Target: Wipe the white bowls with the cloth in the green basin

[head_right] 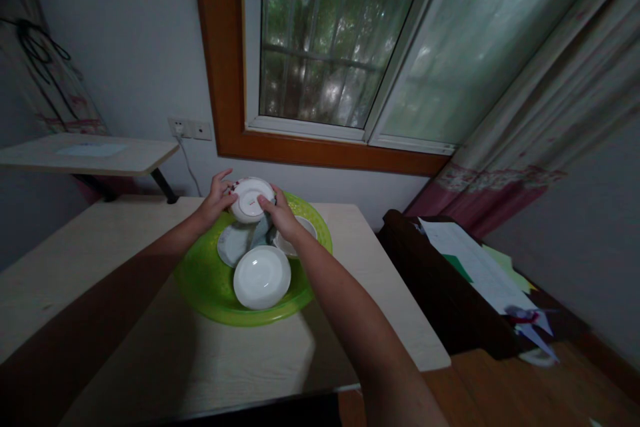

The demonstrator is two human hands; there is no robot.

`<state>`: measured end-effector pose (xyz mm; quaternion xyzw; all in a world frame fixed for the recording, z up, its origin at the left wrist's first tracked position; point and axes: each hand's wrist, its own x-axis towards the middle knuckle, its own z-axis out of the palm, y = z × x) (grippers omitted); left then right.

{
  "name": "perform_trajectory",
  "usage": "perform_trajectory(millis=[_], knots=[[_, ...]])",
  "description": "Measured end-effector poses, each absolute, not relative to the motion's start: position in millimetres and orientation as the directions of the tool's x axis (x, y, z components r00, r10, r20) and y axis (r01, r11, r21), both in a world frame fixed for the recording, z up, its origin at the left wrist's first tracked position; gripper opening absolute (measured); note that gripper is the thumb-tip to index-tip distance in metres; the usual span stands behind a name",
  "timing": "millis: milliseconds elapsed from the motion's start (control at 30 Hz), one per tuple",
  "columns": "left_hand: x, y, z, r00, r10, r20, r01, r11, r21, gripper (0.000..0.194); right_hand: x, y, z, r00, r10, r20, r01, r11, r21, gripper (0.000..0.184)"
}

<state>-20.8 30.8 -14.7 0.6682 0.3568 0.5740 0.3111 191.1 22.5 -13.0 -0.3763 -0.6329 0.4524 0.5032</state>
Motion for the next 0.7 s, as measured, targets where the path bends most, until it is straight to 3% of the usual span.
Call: perform_trajectory(millis=[167, 433, 700], knots=[[-19, 35, -20, 0.134, 0.826, 0.547, 0.189, -0.563, 0.805, 0.105, 193, 18, -12, -0.226, 0.902, 0.368, 0.158, 0.407, -0.9, 0.072], [-21, 26, -9, 0.117, 0.809, 0.577, 0.266, -0.585, 0.766, 0.1, 196, 16, -4, -0.231, 0.924, 0.304, 0.223, 0.354, -0.908, 0.082], [-21, 20, 0, -0.005, 0.784, 0.621, 0.459, -0.55, 0.698, 0.095, 208, 25, -2, -0.066, 0.932, 0.357, 0.416, 0.351, -0.839, 0.043]])
